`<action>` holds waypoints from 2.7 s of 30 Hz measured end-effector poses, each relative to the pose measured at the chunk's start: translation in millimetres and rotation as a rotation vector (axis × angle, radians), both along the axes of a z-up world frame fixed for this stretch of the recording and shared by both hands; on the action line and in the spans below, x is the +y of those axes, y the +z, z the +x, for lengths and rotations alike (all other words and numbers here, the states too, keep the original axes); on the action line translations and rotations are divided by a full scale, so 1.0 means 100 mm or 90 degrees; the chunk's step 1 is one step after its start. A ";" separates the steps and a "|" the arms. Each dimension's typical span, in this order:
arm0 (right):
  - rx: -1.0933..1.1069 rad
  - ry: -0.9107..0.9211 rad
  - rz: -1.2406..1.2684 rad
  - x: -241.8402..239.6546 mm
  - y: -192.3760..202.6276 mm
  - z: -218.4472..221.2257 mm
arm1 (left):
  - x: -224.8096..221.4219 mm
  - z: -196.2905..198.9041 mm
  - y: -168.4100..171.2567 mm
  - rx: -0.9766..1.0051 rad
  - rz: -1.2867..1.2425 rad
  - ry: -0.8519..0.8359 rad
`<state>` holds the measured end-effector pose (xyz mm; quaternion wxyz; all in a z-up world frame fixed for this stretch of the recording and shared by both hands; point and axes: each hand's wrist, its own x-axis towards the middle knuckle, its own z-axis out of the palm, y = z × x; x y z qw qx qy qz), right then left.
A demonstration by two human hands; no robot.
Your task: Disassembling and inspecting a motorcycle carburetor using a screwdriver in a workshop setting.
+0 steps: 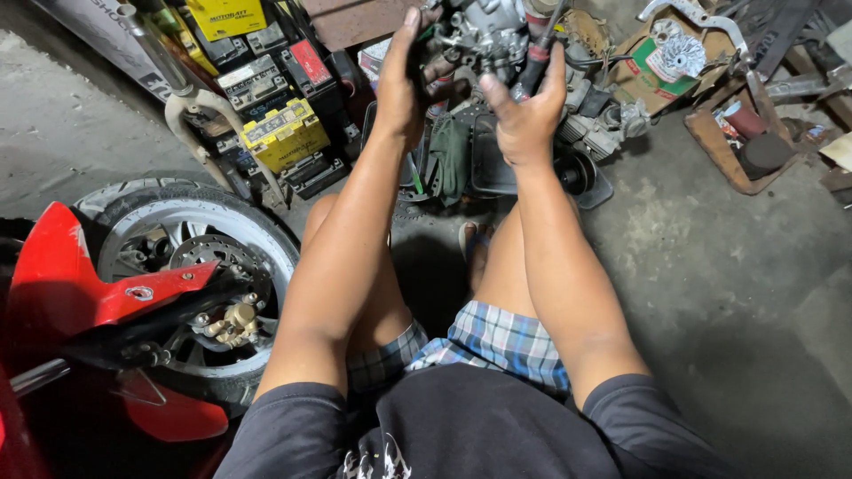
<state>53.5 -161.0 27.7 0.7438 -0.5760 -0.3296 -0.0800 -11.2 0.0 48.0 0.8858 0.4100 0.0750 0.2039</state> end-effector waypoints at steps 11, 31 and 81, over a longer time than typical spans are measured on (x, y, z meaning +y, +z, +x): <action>0.304 0.130 0.113 -0.07 -0.01 0.03 | -0.08 0.23 -0.72 -0.151 -0.006 -0.139; 0.065 -0.086 -0.080 -0.11 -0.33 0.13 | -0.40 0.09 -0.18 -0.054 -0.195 -0.019; 0.013 -0.010 -0.513 -0.08 -0.58 0.13 | 0.17 0.07 -0.43 -0.323 -0.283 -0.002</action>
